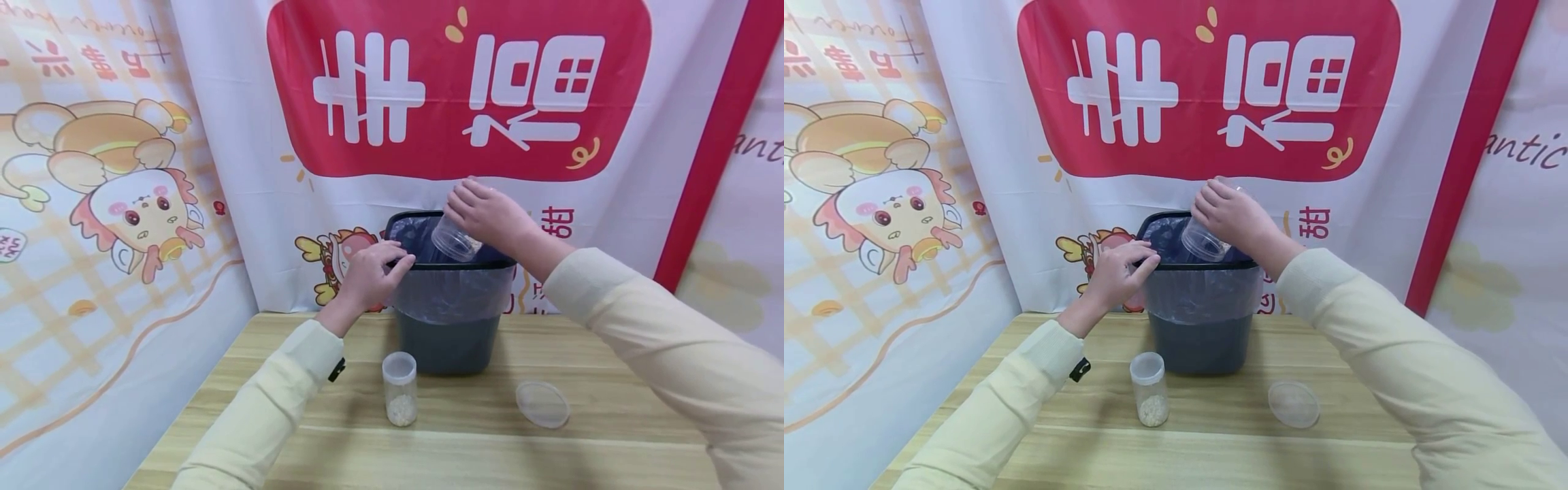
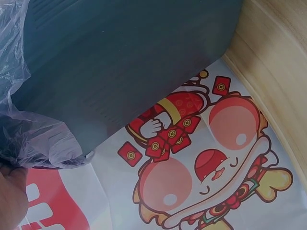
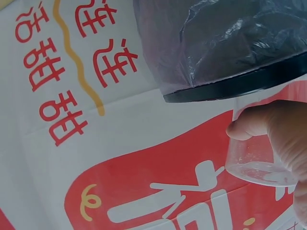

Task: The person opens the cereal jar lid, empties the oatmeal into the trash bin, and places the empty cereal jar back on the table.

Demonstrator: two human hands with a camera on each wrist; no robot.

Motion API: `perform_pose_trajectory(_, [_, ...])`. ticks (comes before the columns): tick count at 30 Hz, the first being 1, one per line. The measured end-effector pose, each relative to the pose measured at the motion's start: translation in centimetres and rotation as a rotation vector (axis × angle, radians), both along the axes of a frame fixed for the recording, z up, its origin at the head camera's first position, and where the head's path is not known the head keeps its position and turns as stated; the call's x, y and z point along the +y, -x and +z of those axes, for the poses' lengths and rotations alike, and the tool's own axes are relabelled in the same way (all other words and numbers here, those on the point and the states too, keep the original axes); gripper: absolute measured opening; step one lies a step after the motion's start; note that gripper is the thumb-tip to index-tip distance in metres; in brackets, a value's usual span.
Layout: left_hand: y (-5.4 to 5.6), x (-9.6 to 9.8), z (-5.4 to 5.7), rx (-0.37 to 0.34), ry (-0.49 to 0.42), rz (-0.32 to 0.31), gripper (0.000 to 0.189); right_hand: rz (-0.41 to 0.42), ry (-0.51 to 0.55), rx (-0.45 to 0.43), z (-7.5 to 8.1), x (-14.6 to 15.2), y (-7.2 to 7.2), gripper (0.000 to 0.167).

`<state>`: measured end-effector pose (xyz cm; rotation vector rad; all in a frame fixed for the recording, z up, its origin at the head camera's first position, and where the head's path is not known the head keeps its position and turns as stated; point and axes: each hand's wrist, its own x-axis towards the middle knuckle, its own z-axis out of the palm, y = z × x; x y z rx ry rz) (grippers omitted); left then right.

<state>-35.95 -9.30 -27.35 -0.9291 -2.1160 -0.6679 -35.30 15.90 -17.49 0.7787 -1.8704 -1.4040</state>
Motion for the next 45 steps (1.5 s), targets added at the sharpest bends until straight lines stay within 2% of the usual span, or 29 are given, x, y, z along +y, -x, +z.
perform_pose_trajectory(6, [0.0, 0.0, 0.0, -0.002, -0.007, -0.007, 0.031, 0.018, -0.137, 0.077, -0.3, -0.5, 0.2, 0.089])
perform_pose_trajectory(16, [0.0, 0.0, 0.1, 0.001, -0.003, -0.015, 0.030, -0.008, -0.256, 0.083, -0.7, -0.9, 0.4, 0.099])
perform_pose_trajectory(23, [0.1, 0.0, -0.1, 0.009, -0.006, -0.018, 0.029, -0.019, -0.368, 0.147, -0.8, -1.0, 0.3, 0.104])
perform_pose_trajectory(28, [0.2, 0.0, -0.1, 0.012, -0.008, -0.018, 0.029, -0.016, -0.373, 0.242, -0.1, -0.8, 0.1, 0.105])
perform_pose_trajectory(33, [0.3, 0.1, 0.0, 0.027, -0.013, -0.018, 0.030, 0.002, -0.328, 0.325, 0.7, -0.4, 0.0, 0.101])
perform_pose_trajectory(41, [0.4, 0.0, -0.1, 0.026, -0.015, -0.013, 0.030, 0.009, -0.401, 0.237, 0.8, -0.1, 0.2, 0.104])
perform_pose_trajectory(45, [0.4, 0.0, -0.1, 0.023, -0.013, -0.012, 0.030, -0.001, -0.339, 0.313, 1.4, 0.1, -0.2, 0.101])
